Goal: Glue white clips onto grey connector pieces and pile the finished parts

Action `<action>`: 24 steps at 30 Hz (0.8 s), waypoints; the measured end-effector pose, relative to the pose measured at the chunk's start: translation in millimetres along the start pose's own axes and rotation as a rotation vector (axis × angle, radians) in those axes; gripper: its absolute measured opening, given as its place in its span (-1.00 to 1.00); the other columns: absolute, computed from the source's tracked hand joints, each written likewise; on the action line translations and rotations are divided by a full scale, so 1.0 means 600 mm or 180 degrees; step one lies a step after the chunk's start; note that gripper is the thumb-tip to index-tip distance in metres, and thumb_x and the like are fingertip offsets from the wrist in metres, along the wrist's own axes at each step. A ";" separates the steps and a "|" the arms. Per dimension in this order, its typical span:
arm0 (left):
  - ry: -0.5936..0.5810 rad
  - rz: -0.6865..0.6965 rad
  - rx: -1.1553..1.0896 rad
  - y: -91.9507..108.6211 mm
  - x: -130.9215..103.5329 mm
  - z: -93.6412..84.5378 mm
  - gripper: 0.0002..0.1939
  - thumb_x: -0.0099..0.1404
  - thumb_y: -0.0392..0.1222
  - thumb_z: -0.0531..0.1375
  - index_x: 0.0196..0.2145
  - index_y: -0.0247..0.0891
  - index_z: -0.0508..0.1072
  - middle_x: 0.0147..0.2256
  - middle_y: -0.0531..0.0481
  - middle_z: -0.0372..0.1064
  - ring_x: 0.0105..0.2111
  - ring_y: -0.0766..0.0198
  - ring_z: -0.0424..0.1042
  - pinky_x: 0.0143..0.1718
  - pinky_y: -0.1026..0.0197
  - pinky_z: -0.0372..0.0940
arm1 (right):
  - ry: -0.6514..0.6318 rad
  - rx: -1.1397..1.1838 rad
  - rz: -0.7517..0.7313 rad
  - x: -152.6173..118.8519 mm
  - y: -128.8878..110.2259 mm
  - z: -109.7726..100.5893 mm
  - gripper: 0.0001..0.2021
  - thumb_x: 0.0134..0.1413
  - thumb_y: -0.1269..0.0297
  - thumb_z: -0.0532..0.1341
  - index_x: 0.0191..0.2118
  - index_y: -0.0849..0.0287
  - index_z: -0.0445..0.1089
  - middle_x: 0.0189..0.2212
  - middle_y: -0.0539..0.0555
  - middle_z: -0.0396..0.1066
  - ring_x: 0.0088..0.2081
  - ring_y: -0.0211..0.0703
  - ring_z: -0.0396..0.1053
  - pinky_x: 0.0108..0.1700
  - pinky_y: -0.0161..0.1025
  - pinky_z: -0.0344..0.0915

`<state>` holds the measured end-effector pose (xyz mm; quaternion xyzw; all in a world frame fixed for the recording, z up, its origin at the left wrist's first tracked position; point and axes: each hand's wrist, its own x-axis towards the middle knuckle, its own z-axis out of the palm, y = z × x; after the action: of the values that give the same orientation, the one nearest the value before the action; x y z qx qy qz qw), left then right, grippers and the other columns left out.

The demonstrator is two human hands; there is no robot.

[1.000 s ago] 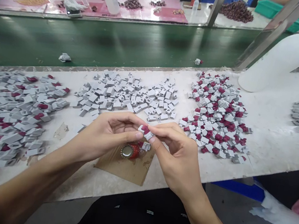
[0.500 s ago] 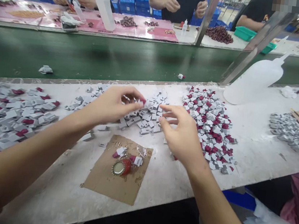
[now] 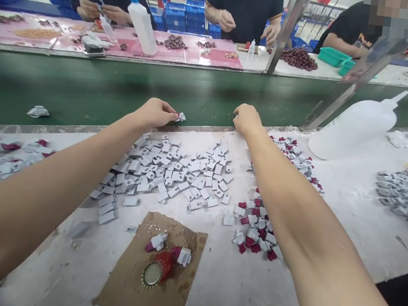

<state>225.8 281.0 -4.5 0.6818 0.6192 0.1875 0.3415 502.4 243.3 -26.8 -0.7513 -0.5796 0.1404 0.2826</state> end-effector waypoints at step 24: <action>-0.1076 0.0617 0.0153 0.095 -0.108 0.095 -0.88 0.15 -0.33 0.43 -0.51 -0.23 0.63 -0.44 -0.14 0.58 -0.52 0.07 0.50 -0.39 0.00 0.41 | -0.0264 0.2256 0.0742 -0.443 -0.008 -0.127 -0.55 0.20 -0.09 0.57 0.07 0.07 0.76 -0.36 0.13 0.72 -0.37 0.06 0.68 -0.34 -0.03 0.67</action>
<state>294.8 204.6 6.5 0.7680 0.4887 0.0876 0.4045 463.1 -28.3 6.3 -0.6615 -0.4166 0.3938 0.4834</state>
